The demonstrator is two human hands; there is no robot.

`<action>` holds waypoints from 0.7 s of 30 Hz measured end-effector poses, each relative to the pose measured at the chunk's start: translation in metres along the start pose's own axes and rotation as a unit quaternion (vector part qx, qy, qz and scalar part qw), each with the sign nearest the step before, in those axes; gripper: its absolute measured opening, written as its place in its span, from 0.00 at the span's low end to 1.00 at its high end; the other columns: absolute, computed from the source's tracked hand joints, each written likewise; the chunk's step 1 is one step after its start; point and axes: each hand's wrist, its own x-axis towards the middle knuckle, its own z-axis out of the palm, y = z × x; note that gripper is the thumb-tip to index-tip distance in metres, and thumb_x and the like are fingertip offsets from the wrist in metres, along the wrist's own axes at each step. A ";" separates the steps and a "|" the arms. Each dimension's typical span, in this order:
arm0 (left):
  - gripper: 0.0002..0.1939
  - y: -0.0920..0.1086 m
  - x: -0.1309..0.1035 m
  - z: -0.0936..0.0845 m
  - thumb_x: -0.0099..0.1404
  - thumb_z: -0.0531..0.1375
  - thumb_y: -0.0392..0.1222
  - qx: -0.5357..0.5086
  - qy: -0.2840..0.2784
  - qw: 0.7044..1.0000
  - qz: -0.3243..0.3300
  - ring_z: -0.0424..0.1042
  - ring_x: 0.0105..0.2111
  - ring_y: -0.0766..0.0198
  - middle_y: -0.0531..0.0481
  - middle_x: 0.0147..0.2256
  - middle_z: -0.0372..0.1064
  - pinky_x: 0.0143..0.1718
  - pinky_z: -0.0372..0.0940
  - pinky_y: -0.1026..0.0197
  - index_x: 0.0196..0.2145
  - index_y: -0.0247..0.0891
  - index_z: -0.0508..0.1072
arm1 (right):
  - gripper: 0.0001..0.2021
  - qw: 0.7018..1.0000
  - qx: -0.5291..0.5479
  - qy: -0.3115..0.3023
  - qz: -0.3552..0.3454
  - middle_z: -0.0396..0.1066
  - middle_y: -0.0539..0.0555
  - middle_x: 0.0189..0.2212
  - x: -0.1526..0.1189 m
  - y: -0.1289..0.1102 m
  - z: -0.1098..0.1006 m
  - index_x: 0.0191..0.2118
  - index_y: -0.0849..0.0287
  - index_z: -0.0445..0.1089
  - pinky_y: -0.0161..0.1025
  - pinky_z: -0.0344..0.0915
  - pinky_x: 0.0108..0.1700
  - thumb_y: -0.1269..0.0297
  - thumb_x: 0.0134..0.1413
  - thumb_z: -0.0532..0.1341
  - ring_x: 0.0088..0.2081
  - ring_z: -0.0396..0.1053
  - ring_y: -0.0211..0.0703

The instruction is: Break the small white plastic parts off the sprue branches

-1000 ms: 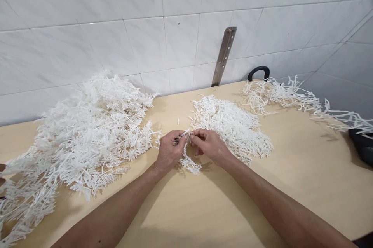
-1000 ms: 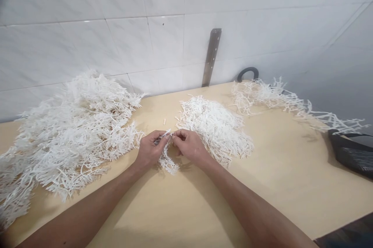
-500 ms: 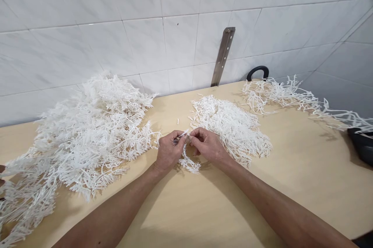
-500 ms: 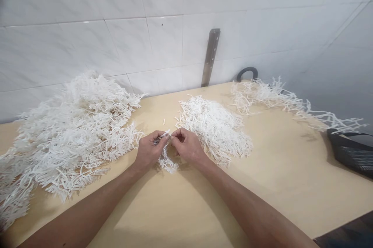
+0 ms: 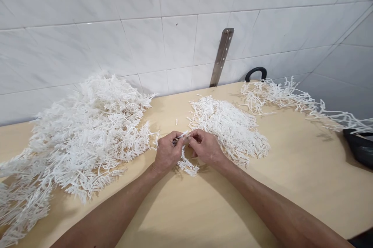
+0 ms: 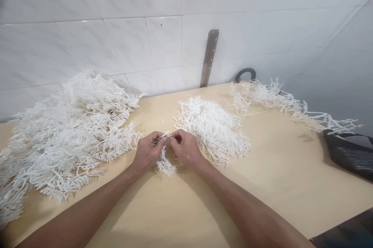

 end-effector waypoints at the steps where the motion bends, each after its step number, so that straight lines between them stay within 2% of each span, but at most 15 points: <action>1: 0.09 0.000 0.000 -0.001 0.64 0.59 0.43 0.012 -0.004 1.000 -0.001 0.67 0.26 0.67 0.54 0.25 0.72 0.31 0.61 0.65 0.32 0.37 0.75 | 0.06 1.000 -0.013 0.009 -0.001 0.70 0.46 0.24 0.000 0.001 0.001 0.35 0.57 0.69 0.34 0.68 0.20 0.63 0.52 0.59 0.17 0.67 0.36; 6: 0.11 0.002 0.001 -0.002 0.65 0.57 0.44 0.037 -0.030 0.999 -0.011 0.61 0.23 0.68 0.56 0.22 0.64 0.28 0.57 0.65 0.28 0.37 0.72 | 0.01 0.994 -0.082 0.069 -0.030 0.69 0.45 0.19 0.003 0.004 0.006 0.31 0.56 0.65 0.32 0.63 0.17 0.66 0.52 0.58 0.15 0.66 0.36; 8: 0.11 0.001 0.001 -0.001 0.64 0.58 0.44 0.017 -0.030 0.999 -0.012 0.60 0.23 0.68 0.56 0.21 0.63 0.27 0.57 0.65 0.28 0.37 0.72 | 0.02 0.995 -0.060 0.080 -0.013 0.67 0.44 0.16 0.005 0.003 0.005 0.31 0.55 0.62 0.33 0.63 0.17 0.67 0.52 0.57 0.13 0.66 0.37; 11: 0.11 -0.003 0.002 0.001 0.62 0.61 0.46 -0.039 0.003 0.999 -0.004 0.65 0.27 0.66 0.52 0.27 0.68 0.31 0.60 0.64 0.28 0.36 0.75 | 0.03 0.997 0.015 0.077 0.028 0.69 0.44 0.17 0.007 0.001 0.002 0.34 0.54 0.61 0.34 0.65 0.18 0.67 0.53 0.58 0.13 0.68 0.39; 13: 0.12 -0.006 0.004 0.002 0.61 0.63 0.48 -0.085 0.023 0.996 -0.023 0.66 0.29 0.66 0.52 0.28 0.69 0.32 0.60 0.64 0.29 0.36 0.76 | 0.05 0.995 0.059 0.075 0.042 0.70 0.44 0.18 0.008 0.001 -0.002 0.35 0.54 0.61 0.34 0.65 0.17 0.64 0.54 0.59 0.14 0.69 0.40; 17: 0.16 -0.008 0.006 0.002 0.61 0.62 0.53 -0.150 0.011 0.985 -0.082 0.58 0.22 0.69 0.56 0.21 0.61 0.26 0.55 0.65 0.29 0.35 0.75 | 0.12 0.991 0.092 0.090 0.023 0.69 0.44 0.19 0.010 0.003 -0.011 0.37 0.56 0.63 0.33 0.63 0.17 0.55 0.53 0.63 0.14 0.68 0.37; 21: 0.15 -0.008 0.007 0.001 0.61 0.63 0.52 -0.165 0.010 0.983 -0.077 0.56 0.22 0.70 0.57 0.20 0.60 0.25 0.54 0.66 0.28 0.35 0.74 | 0.18 0.991 0.078 0.107 -0.011 0.69 0.46 0.22 0.009 0.002 -0.019 0.39 0.58 0.67 0.33 0.66 0.18 0.47 0.54 0.63 0.15 0.66 0.34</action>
